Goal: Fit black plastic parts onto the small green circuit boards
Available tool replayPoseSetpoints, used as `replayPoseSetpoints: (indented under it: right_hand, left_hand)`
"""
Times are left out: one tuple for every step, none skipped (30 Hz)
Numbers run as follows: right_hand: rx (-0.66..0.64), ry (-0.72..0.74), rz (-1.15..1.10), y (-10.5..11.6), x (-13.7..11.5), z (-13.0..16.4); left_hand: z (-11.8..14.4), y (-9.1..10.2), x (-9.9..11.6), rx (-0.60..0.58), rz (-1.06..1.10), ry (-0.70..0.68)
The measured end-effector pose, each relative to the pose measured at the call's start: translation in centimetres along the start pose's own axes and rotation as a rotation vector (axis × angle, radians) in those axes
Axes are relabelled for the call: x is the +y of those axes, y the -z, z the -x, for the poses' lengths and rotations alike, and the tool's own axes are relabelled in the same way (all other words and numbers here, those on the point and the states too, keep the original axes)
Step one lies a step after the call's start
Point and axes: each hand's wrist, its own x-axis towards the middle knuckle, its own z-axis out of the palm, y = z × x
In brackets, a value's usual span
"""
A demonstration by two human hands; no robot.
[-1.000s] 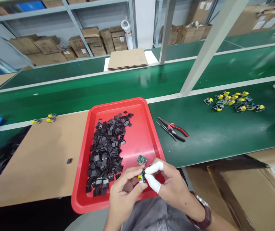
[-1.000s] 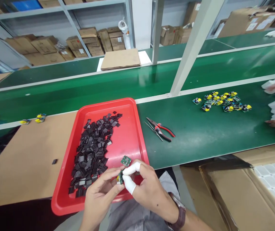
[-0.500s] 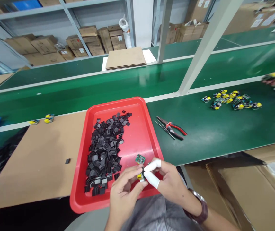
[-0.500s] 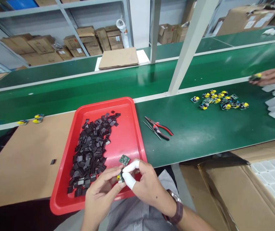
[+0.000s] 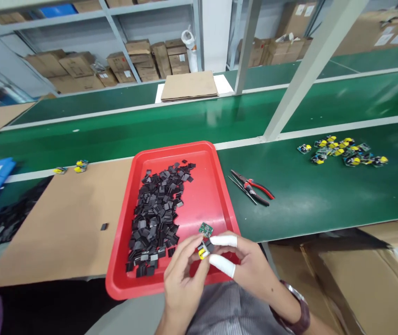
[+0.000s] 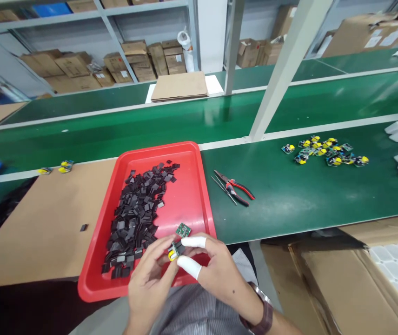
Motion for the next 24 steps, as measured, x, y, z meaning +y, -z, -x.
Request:
replayPoseSetpoints:
  right_hand:
    - [0.006,0.021,0.045,0.1,0.0,0.2]
    - [0.009,0.036,0.082,0.1,-0.1,0.4]
    - [0.009,0.046,0.111,0.1,-0.2,0.5]
    - [-0.001,0.052,0.132,0.1,-0.4,0.5]
    - [-0.019,0.057,0.146,0.1,-0.6,0.5]
    - [-0.039,0.059,0.153,0.0,-0.8,0.5]
    - [-0.060,0.060,0.156,0.0,-1.0,0.4]
    - [-0.078,0.060,0.159,-0.1,-1.2,0.2]
    - [-0.087,0.060,0.161,-0.1,-1.3,0.1]
    - [-0.093,0.061,0.160,-0.1,-1.3,-0.1]
    - [-0.095,0.066,0.153,-0.1,-1.3,-0.2]
    - [-0.098,0.073,0.144,-0.1,-1.2,-0.3]
    - [-0.098,0.084,0.134,-0.1,-1.1,-0.4]
    - [-0.097,0.095,0.126,-0.2,-1.0,-0.4]
    - [-0.091,0.109,0.121,-0.4,-0.9,-0.4]
    - [-0.079,0.122,0.125,-0.6,-0.7,-0.4]
    - [-0.060,0.138,0.136,-0.8,-0.5,-0.5]
    - [-0.034,0.156,0.152,-1.0,-0.3,-0.6]
    - [-0.011,0.176,0.175,-1.1,0.0,-0.8]
    - [0.015,0.193,0.204,-1.0,0.2,-1.2]
    - [0.052,0.205,0.238,-0.6,0.4,-1.6]
    - [0.099,0.212,0.272,0.2,0.4,-2.2]
    - [0.160,0.215,0.303,1.4,0.3,-2.8]
    - [0.238,0.214,0.331,3.1,0.1,-3.6]
  left_hand:
    - [0.2,-0.2,-0.2,0.012,-0.050,-0.031]
    - [0.5,-0.3,-0.3,0.029,-0.088,-0.062]
    - [0.7,-0.5,-0.4,0.049,-0.116,-0.094]
    - [0.9,-0.7,-0.4,0.071,-0.138,-0.128]
    - [1.0,-0.9,-0.4,0.090,-0.157,-0.163]
    - [1.1,-1.1,-0.5,0.109,-0.175,-0.199]
    - [1.2,-1.3,-0.5,0.131,-0.194,-0.234]
    - [1.2,-1.4,-0.5,0.153,-0.210,-0.267]
    - [1.2,-1.6,-0.5,0.173,-0.222,-0.295]
    - [1.2,-1.7,-0.5,0.190,-0.229,-0.318]
    - [1.1,-1.7,-0.6,0.199,-0.233,-0.337]
    - [1.1,-1.7,-0.6,0.202,-0.236,-0.353]
    - [1.0,-1.7,-0.7,0.197,-0.238,-0.371]
    - [0.9,-1.6,-0.9,0.189,-0.240,-0.388]
    - [0.8,-1.5,-1.1,0.181,-0.245,-0.407]
    - [0.6,-1.3,-1.3,0.173,-0.255,-0.433]
    - [0.4,-1.2,-1.7,0.165,-0.273,-0.459]
    - [0.1,-1.2,-2.1,0.156,-0.301,-0.490]
    - [-0.2,-1.2,-2.4,0.147,-0.336,-0.528]
    - [-0.6,-1.2,-2.7,0.135,-0.368,-0.551]
    - [-1.0,-1.2,-2.9,0.128,-0.394,-0.566]
    - [-1.3,-1.1,-3.0,0.133,-0.412,-0.571]
    - [-1.7,-1.0,-3.0,0.130,-0.425,-0.577]
    - [-2.1,-0.9,-3.0,0.115,-0.433,-0.597]
